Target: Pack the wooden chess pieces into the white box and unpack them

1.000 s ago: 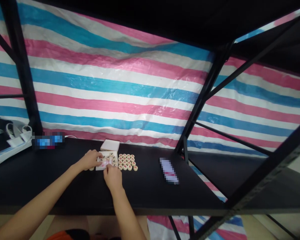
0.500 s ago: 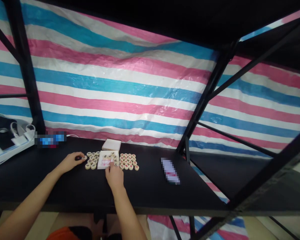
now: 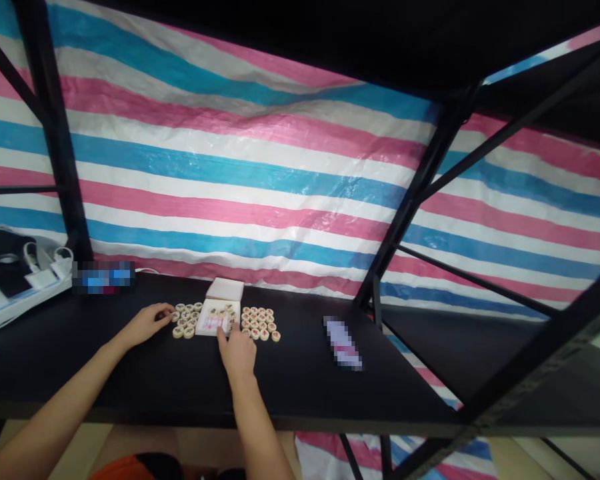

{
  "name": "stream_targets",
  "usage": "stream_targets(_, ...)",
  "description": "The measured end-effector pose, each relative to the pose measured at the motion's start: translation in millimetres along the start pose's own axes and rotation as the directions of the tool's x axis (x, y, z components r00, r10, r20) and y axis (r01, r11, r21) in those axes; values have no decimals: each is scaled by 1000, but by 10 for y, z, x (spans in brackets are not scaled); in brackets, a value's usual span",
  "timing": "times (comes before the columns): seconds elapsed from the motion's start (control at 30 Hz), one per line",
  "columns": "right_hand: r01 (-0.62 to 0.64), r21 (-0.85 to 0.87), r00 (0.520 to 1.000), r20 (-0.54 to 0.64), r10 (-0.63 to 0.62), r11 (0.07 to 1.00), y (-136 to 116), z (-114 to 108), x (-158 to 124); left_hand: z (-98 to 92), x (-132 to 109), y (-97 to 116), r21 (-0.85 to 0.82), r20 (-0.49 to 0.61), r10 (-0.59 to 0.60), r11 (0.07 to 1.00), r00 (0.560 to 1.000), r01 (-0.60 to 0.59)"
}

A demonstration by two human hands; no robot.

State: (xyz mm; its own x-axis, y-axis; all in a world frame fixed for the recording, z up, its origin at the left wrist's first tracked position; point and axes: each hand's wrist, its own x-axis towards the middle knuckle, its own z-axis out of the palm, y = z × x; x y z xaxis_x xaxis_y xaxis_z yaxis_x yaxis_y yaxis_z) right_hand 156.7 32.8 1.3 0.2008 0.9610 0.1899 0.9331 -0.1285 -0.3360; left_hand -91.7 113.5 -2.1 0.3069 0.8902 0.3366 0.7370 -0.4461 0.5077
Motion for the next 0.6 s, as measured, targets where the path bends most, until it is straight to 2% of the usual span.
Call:
stream_targets(0.2, 54, -24, 999, 3, -54, 998, 19, 32, 9, -2, -9, -2, -7, -14, 0, 1000, 1000, 0)
stream_targets(0.4, 9, 6, 1000, -22, -8, 1000, 13, 6, -3, 29, -24, -13, -6, -11, 10, 1000, 1000, -10)
stream_targets(0.6, 22, 6, 1000, -2, -22, 1000, 5, 12, 6, 30, -9, -5, 27, -1, 16, 1000, 1000, -16)
